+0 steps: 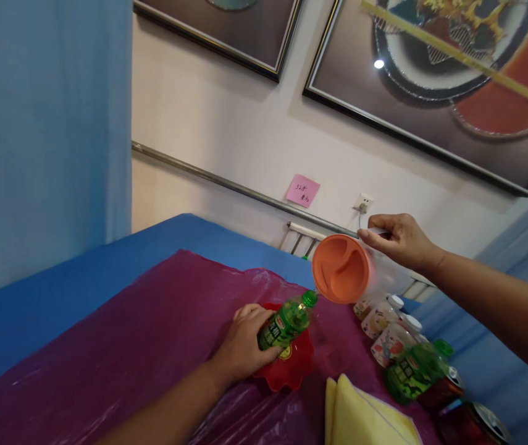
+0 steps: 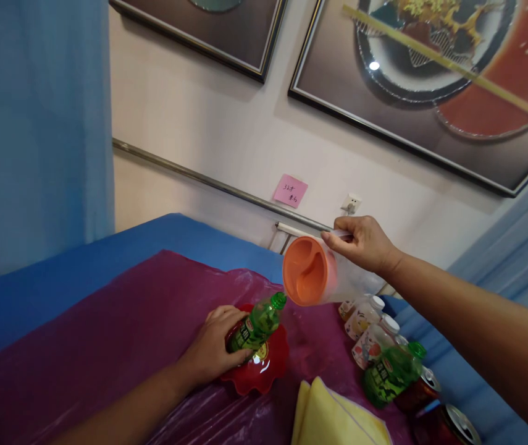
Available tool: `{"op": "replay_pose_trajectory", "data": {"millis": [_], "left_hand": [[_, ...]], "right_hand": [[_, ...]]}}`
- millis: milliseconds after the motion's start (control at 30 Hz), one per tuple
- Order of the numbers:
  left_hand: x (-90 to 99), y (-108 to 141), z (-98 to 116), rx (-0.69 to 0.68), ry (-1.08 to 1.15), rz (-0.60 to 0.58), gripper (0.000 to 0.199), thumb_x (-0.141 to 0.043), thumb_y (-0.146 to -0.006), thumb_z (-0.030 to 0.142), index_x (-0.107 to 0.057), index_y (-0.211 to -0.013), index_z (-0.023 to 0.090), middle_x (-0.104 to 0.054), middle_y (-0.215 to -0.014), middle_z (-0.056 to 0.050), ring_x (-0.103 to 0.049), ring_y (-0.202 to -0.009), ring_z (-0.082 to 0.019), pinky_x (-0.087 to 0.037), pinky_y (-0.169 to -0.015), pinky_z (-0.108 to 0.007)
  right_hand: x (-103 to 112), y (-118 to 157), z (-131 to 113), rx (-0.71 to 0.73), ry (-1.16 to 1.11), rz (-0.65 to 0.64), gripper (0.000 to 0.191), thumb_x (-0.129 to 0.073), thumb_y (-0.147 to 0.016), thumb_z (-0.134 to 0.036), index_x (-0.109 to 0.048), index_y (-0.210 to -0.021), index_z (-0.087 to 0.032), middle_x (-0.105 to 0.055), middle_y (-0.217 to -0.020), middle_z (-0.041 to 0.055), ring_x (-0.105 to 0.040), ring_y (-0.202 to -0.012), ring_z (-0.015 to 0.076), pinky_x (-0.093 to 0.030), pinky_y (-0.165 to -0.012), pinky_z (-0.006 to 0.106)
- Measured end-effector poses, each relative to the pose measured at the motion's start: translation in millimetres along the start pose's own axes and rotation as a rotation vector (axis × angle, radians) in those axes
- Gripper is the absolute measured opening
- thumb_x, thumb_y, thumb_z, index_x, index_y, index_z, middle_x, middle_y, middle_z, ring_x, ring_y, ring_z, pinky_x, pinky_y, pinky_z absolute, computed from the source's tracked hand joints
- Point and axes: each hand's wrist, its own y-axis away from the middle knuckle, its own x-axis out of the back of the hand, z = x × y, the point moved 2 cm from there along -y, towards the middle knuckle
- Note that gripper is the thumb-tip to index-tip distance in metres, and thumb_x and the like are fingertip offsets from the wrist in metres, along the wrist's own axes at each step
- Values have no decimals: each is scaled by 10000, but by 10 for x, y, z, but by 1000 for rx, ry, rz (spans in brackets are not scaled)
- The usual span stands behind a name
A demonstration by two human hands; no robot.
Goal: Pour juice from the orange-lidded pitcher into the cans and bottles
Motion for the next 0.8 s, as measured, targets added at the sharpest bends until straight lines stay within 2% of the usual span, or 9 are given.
{"op": "replay_pose_trajectory", "data": {"millis": [267,800], "left_hand": [[19,1,27,-1,14,6,506,-833,-657,314,-675,-1132,242,-727,-1119,-51,-590,-1095,-300,-436,-994,-448],[33,4,40,13,16,-14,501,-830,-653,287,-680,-1126,223,-721,-1141,-58,-576,-1112,-299,-425,-1003,-447]], "right_hand": [[44,-7,-36,-4,5,-8,517,-564,-866,-601,-385,-556,-227,-347,-527,-27,-332,-520,121,-273,-494,278],[27,10,-28,-5,-2,6,487,-578,-860,-566,-394,-562,-228,-336,-524,-31,-326,-516,120,-266,-494,279]]}}
